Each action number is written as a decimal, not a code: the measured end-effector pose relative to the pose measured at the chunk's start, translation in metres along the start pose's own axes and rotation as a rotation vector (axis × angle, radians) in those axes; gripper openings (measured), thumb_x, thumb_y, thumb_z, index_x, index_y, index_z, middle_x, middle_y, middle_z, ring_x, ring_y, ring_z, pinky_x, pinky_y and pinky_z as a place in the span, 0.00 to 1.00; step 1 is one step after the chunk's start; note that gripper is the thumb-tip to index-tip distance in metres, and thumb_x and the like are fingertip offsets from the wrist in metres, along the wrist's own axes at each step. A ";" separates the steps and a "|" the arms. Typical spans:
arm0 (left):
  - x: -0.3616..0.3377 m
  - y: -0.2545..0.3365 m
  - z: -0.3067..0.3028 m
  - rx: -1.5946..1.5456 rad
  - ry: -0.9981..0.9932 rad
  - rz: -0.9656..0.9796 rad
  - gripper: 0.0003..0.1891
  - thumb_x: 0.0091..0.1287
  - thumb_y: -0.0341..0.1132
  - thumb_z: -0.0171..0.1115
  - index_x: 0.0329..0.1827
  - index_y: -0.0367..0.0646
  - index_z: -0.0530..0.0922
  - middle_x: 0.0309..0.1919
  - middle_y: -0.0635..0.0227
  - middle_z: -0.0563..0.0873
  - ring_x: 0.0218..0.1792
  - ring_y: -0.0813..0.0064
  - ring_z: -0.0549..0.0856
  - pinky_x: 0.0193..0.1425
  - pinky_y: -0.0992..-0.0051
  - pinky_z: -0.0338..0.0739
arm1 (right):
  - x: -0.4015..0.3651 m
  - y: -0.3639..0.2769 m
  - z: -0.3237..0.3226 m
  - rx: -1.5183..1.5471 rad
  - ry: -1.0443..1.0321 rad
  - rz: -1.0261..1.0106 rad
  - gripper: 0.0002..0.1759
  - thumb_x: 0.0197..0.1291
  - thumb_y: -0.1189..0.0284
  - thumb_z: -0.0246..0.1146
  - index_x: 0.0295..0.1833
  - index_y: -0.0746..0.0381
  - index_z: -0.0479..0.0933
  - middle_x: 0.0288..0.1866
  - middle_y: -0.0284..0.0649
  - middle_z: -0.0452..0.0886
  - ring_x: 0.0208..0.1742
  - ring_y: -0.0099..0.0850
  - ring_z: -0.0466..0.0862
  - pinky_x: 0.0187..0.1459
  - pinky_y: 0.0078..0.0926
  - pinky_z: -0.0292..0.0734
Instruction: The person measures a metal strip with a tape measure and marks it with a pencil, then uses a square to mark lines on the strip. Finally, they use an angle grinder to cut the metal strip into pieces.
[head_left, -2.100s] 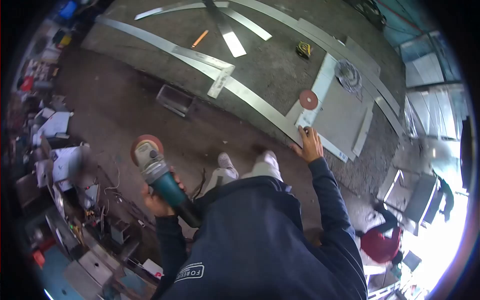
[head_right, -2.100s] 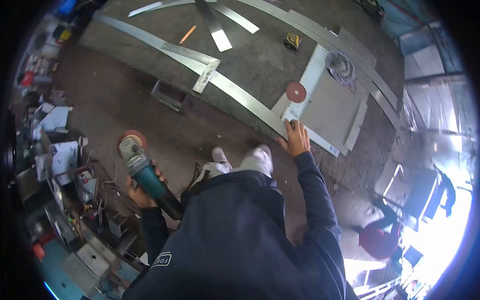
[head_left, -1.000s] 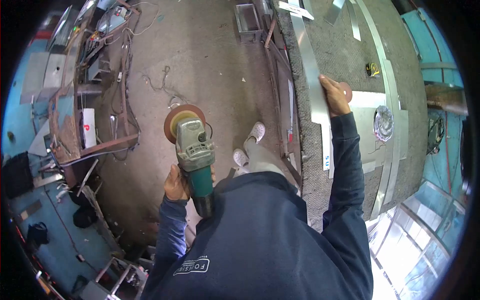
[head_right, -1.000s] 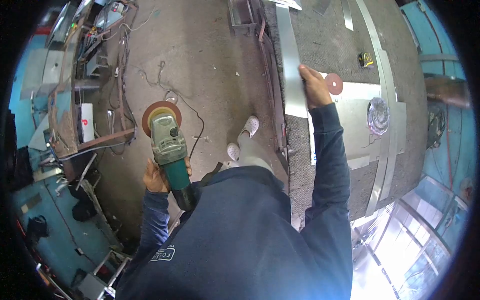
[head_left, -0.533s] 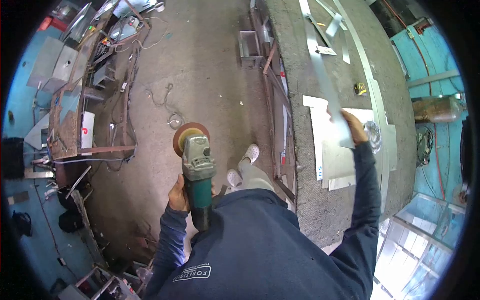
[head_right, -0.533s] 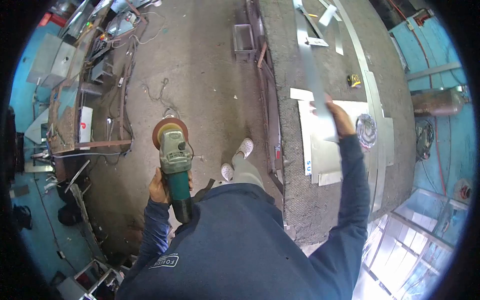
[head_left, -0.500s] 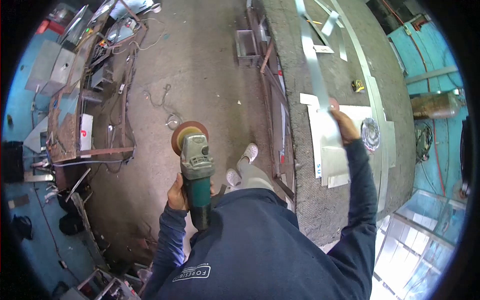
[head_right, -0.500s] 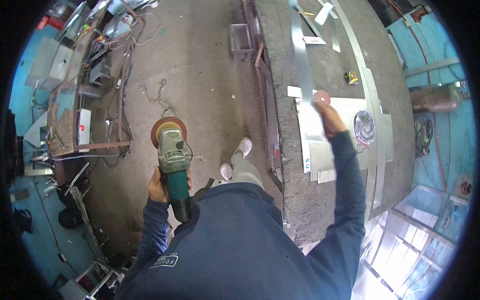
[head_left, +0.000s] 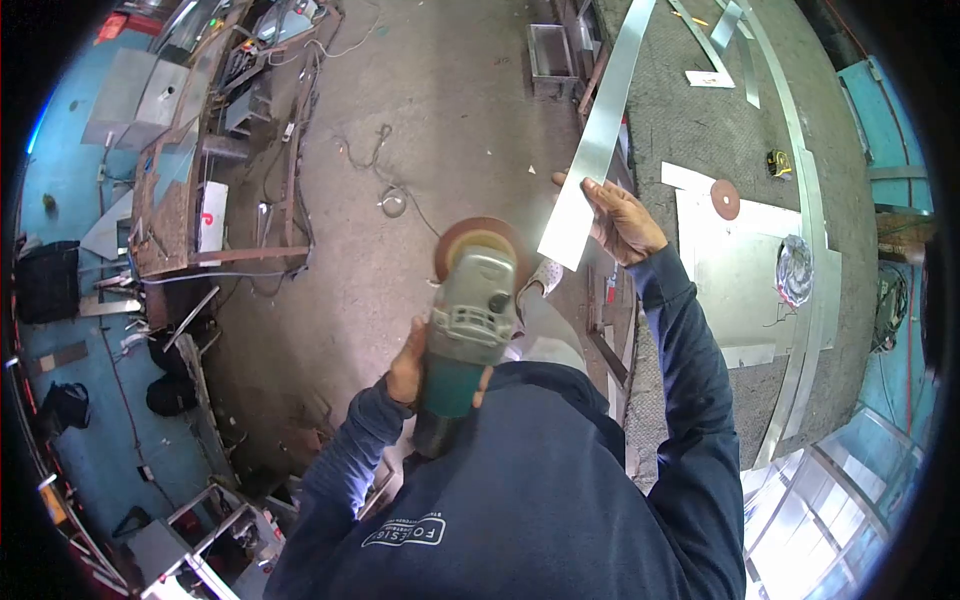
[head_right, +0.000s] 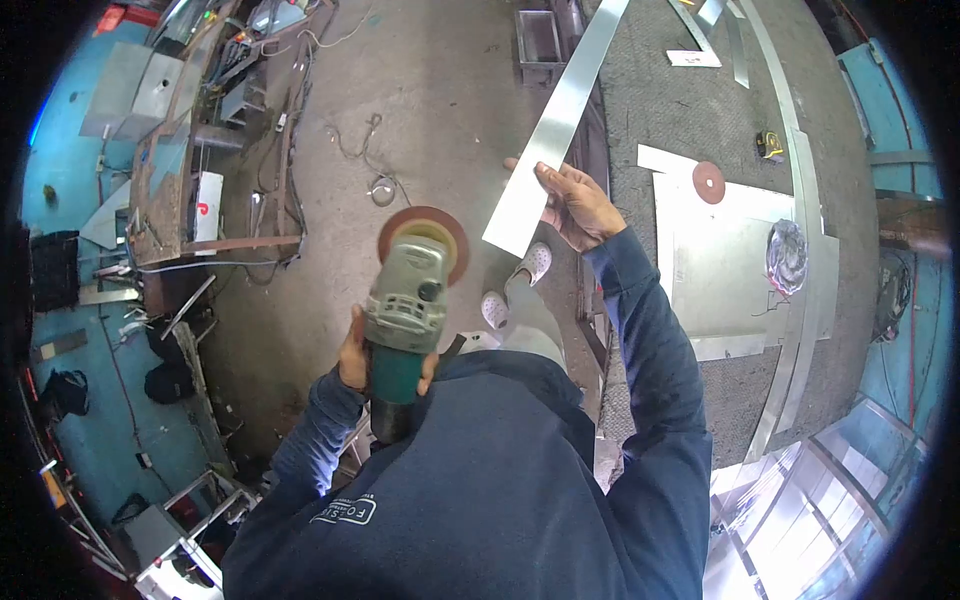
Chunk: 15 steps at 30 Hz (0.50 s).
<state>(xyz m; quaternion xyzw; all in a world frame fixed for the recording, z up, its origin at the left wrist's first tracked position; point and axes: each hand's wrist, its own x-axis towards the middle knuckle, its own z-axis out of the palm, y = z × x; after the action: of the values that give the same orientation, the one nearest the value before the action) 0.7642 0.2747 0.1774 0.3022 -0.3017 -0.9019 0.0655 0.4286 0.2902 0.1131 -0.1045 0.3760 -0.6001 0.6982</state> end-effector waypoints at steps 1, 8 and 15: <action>0.003 -0.001 0.002 -0.033 -0.082 -0.061 0.54 0.60 0.82 0.30 0.59 0.35 0.73 0.32 0.49 0.83 0.26 0.61 0.86 0.30 0.65 0.84 | 0.002 0.000 0.002 0.000 0.008 -0.013 0.21 0.72 0.66 0.57 0.61 0.71 0.72 0.56 0.47 0.82 0.51 0.28 0.86 0.56 0.28 0.86; 0.021 -0.008 0.015 0.071 -0.058 -0.256 0.56 0.57 0.84 0.28 0.59 0.35 0.73 0.32 0.54 0.84 0.28 0.64 0.87 0.30 0.68 0.85 | 0.005 0.008 0.002 -0.022 0.093 -0.026 0.23 0.72 0.66 0.58 0.64 0.72 0.72 0.49 0.42 0.84 0.50 0.25 0.86 0.54 0.25 0.85; 0.029 -0.012 0.008 0.165 -0.014 -0.219 0.56 0.57 0.83 0.26 0.59 0.36 0.73 0.33 0.55 0.84 0.29 0.65 0.87 0.33 0.67 0.85 | 0.005 0.010 -0.013 -0.064 0.037 -0.012 0.22 0.72 0.65 0.58 0.62 0.72 0.74 0.42 0.37 0.84 0.42 0.22 0.86 0.50 0.26 0.87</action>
<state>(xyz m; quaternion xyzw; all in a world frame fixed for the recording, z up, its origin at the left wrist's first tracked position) 0.7363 0.2796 0.1612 0.3312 -0.3405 -0.8779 -0.0607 0.4274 0.2921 0.0961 -0.1181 0.4073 -0.5939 0.6837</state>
